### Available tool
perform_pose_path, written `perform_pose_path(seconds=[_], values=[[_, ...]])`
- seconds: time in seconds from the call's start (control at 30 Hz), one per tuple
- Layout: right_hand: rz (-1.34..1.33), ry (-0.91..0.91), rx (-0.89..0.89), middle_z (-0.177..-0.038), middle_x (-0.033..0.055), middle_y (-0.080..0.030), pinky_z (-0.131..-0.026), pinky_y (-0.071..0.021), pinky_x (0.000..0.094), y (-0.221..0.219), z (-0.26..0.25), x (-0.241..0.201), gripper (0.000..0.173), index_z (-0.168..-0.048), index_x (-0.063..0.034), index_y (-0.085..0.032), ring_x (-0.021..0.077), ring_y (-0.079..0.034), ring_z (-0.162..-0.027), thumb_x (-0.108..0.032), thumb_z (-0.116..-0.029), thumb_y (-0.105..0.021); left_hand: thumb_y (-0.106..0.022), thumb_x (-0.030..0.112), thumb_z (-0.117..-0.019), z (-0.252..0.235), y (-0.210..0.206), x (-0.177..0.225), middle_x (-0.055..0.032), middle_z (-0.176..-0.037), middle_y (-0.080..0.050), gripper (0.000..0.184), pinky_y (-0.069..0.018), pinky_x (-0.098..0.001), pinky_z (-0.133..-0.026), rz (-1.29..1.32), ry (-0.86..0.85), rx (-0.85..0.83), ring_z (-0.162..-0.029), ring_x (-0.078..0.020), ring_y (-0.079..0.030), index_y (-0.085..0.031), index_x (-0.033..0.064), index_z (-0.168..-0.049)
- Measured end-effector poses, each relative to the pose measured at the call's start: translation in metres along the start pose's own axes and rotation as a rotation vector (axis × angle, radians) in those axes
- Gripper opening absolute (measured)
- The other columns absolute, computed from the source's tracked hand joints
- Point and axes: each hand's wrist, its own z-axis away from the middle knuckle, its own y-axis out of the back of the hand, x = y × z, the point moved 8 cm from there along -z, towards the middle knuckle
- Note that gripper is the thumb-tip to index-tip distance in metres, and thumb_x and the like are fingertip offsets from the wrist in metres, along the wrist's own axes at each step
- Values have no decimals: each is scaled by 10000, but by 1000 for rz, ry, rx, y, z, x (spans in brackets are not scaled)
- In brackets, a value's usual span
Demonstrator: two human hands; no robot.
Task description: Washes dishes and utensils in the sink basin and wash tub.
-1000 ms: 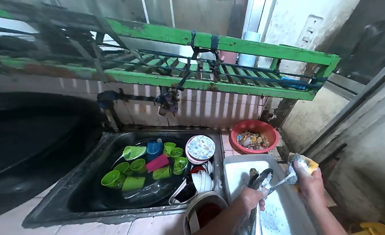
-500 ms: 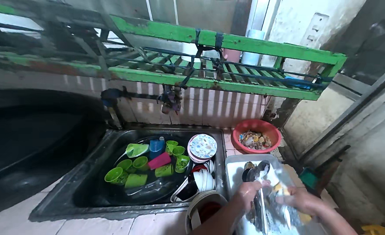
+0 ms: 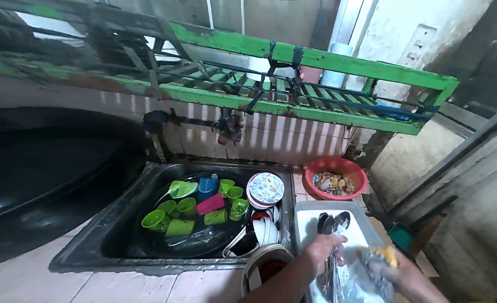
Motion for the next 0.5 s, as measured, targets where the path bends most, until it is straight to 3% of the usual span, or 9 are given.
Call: perform_pose_path(seconds=[0.07, 0.17, 0.27, 0.4, 0.5], values=[[-247, 84, 80, -1092, 90, -693, -803, -620, 360, 13, 0, -29, 631, -1341, -41, -514, 170, -709, -926, -173, -777, -762, -518, 181, -1073, 3, -8, -8, -4, -784, -566, 170, -527, -263, -563, -109, 53, -46, -572, -105, -548, -622, 55, -1118], [-270, 102, 156, -1096, 115, -700, -823, -605, 386, 13, -14, -38, 486, -1262, -28, -600, 196, -704, -945, -91, -810, -767, -538, 203, -1070, 9, -14, -15, -9, -834, -613, 210, -533, -256, -572, -253, 110, -69, -593, -98, -578, -630, 48, -1178], [-293, 102, 300, -1092, 142, -696, -814, -602, 393, 9, -23, -20, 452, -1264, 7, -598, 197, -703, -931, -23, -840, -750, -561, 165, -1060, 4, -6, -9, -29, -825, -612, 201, -535, -254, -554, -191, 28, 3, -576, -104, -577, -628, 14, -1174], [-335, 101, 239, -1128, 159, -691, -857, -603, 414, -29, -22, -4, 539, -1336, 23, -538, 211, -705, -970, -92, -854, -749, -579, 82, -1017, 5, -1, -5, -20, -728, -569, 55, -507, -243, -500, -197, -25, 102, -522, -96, -541, -571, 28, -1028], [-354, 123, 214, -1096, 145, -697, -831, -608, 401, -28, -23, -13, 531, -1315, 24, -550, 200, -708, -941, -113, -842, -747, -606, 93, -1012, 5, 5, -5, -30, -721, -565, 94, -508, -252, -483, -168, -14, 144, -510, -104, -544, -584, 14, -1058]])
